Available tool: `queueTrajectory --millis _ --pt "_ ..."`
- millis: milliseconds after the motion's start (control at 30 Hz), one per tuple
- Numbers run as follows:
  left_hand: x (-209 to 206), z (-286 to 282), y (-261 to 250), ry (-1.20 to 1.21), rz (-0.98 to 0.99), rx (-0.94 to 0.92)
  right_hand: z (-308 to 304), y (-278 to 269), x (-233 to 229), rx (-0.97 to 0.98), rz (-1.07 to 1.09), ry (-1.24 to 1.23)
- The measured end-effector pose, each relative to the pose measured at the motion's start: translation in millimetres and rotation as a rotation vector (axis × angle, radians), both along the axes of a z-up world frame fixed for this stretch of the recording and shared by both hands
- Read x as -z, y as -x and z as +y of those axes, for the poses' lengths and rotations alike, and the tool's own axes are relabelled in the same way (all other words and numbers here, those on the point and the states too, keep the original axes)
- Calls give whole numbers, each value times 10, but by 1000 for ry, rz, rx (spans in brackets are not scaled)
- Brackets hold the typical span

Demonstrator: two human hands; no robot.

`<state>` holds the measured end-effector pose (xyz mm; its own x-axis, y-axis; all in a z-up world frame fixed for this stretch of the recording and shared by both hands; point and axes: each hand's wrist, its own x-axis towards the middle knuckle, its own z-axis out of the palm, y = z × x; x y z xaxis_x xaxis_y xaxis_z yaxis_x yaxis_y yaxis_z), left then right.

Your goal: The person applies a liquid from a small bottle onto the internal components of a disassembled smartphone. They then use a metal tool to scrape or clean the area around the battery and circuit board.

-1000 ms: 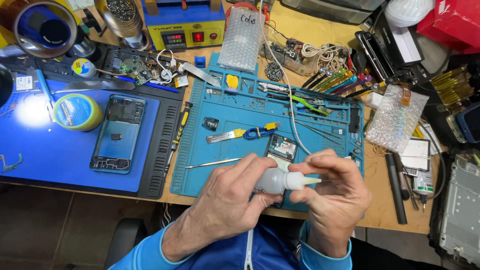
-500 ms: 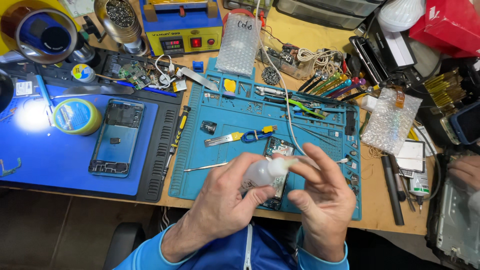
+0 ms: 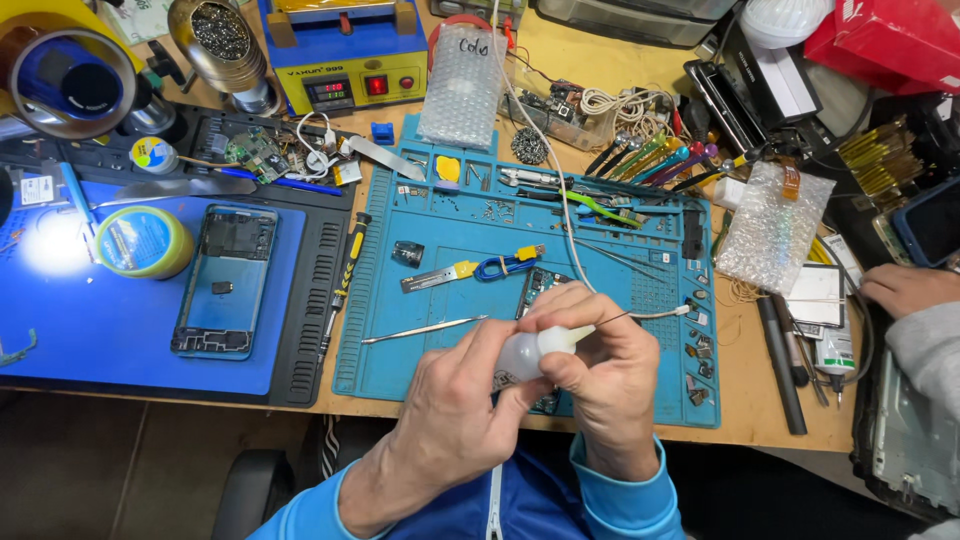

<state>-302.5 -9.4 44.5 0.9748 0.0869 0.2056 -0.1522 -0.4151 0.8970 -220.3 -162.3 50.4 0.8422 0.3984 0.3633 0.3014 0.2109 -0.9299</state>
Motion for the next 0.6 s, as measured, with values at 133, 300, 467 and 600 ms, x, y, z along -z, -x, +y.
queueTrajectory --millis 133,300,467,600 --pt "36 -49 -15 -153 -118 -87 -22 -32 51 -52 16 -71" --pt "60 -31 -1 -110 -58 -39 -157 -62 -11 17 78 -114" --pt "123 -56 3 -131 -37 4 -164 -93 -34 177 -34 -93" --pt "141 -46 -11 -189 -127 12 -293 -186 -23 245 -47 -157"
